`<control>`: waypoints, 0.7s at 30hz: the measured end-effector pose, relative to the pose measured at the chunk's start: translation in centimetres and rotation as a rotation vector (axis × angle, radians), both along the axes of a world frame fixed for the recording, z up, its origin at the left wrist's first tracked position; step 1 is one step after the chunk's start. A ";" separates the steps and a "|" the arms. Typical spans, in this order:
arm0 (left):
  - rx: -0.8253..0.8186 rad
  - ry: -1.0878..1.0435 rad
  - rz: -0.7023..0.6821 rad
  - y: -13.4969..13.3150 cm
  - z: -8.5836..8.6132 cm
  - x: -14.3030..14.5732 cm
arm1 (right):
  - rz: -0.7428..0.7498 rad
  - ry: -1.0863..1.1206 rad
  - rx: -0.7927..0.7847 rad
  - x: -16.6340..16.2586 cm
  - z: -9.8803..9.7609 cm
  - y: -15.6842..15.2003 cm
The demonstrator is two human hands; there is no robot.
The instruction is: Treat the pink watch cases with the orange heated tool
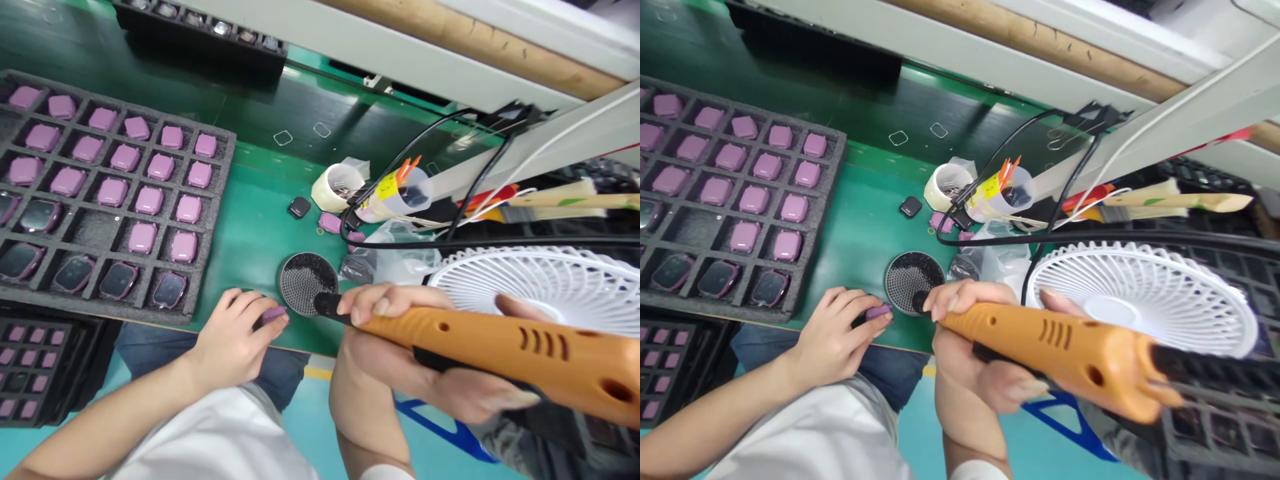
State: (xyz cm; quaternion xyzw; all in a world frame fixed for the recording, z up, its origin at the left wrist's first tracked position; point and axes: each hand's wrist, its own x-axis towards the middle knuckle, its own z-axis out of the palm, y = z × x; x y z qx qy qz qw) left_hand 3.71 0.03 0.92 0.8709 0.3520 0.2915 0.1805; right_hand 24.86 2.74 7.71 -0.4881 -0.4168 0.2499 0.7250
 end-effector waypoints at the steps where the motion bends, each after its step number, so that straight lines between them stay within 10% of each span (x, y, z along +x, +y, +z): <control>1: -0.005 0.002 0.002 0.0 0.1 0.1 | 0.019 0.001 0.011 -0.3 0.6 -0.4; 21: -0.013 -0.039 0.033 0.1 -0.3 0.5 | 0.239 0.114 0.056 -2.7 -0.1 -2.2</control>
